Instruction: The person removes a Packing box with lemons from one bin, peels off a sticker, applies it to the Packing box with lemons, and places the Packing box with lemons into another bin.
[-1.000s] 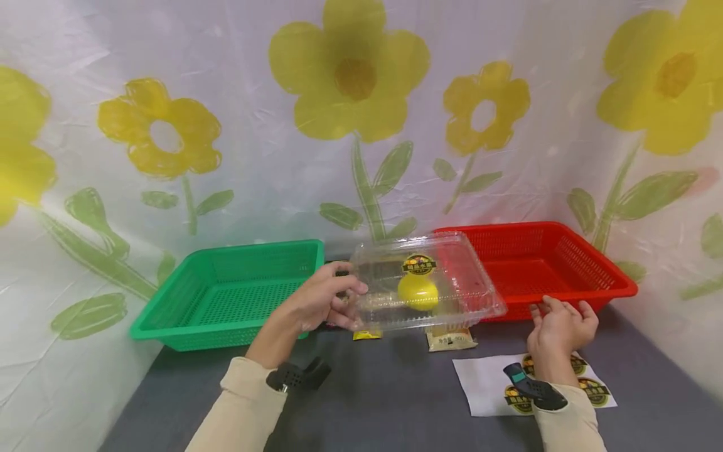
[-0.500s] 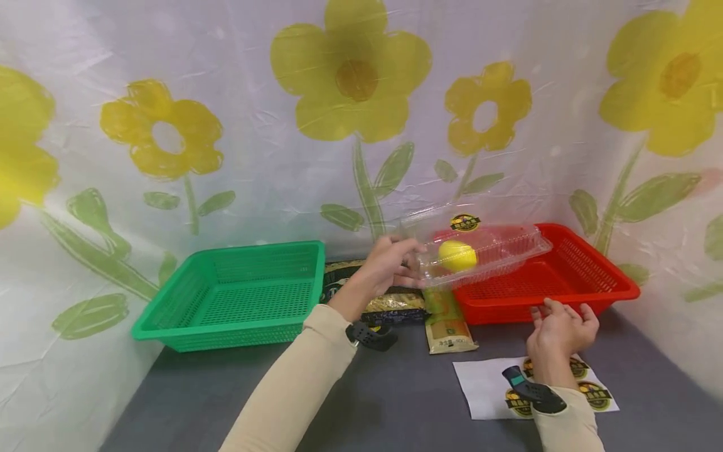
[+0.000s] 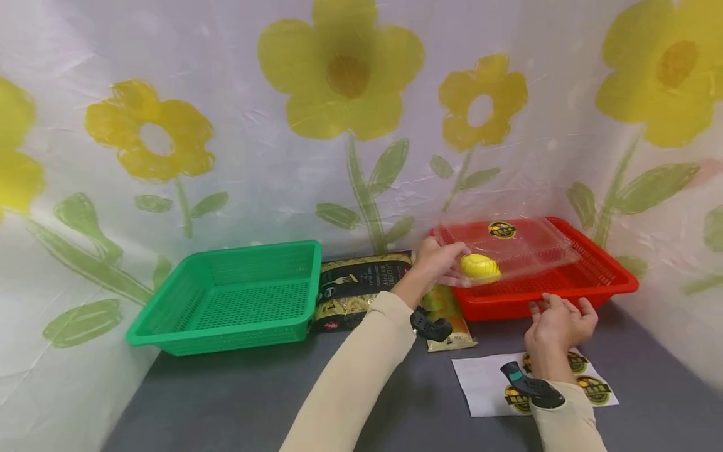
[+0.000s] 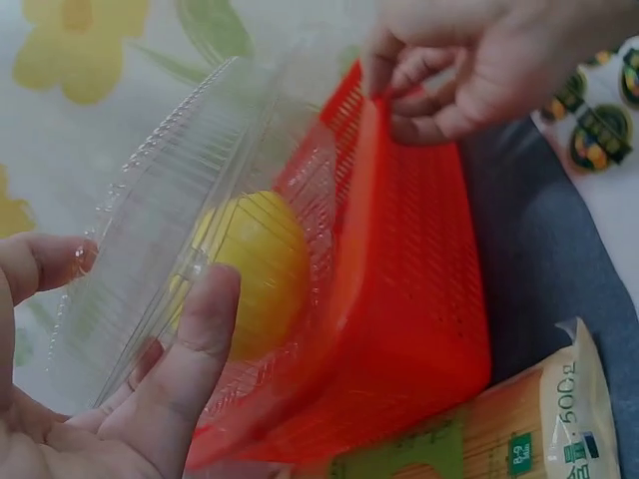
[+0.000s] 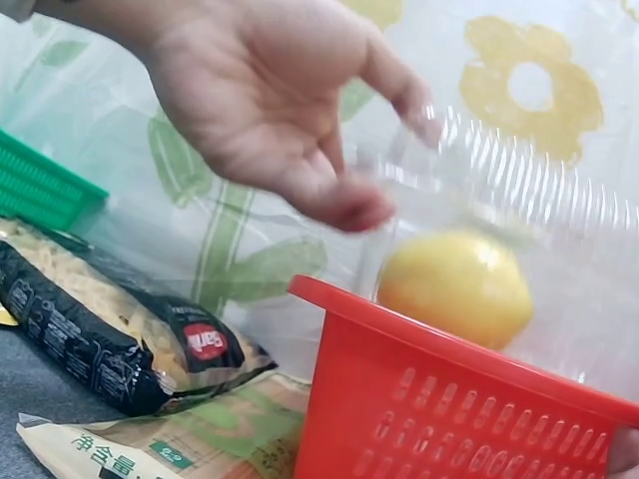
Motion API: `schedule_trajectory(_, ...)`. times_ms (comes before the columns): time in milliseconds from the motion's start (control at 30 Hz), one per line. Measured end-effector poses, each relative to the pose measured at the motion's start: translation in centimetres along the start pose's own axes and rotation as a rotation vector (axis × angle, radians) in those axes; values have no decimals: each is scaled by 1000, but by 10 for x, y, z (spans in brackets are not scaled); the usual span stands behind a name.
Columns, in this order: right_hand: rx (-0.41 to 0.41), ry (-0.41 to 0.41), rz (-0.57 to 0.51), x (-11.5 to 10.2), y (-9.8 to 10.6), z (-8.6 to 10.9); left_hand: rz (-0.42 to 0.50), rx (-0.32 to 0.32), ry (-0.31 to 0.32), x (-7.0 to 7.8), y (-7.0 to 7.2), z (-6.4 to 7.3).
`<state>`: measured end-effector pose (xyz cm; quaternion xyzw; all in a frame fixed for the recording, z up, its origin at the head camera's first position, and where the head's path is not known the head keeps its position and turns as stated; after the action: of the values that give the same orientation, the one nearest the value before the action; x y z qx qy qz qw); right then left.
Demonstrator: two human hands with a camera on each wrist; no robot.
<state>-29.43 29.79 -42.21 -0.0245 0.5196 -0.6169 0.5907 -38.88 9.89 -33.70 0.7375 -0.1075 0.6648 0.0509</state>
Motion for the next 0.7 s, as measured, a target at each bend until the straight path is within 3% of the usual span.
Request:
schedule_trajectory(133, 29, -6, 31, 7, 2, 0, -117, 26, 28, -10, -1, 0)
schedule_trajectory(267, 39, 7, 29, 9, 2, -3, -160, 31, 33, -16, -4, 1)
schedule_trajectory(700, 22, 23, 18, 1, 0, -6, -399, 24, 34, -18, -14, -11)
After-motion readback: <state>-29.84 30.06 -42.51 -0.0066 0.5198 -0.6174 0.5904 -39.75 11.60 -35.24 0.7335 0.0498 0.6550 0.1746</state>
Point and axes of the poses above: each hand's wrist, its own z-axis away from the middle knuckle, its own y-axis out of the back of the hand, x = y × z, the point moved 4 cm from there along -z, towards the middle knuckle, and after that the axes turned 14 degrees about -y, right-handed, at the moved point
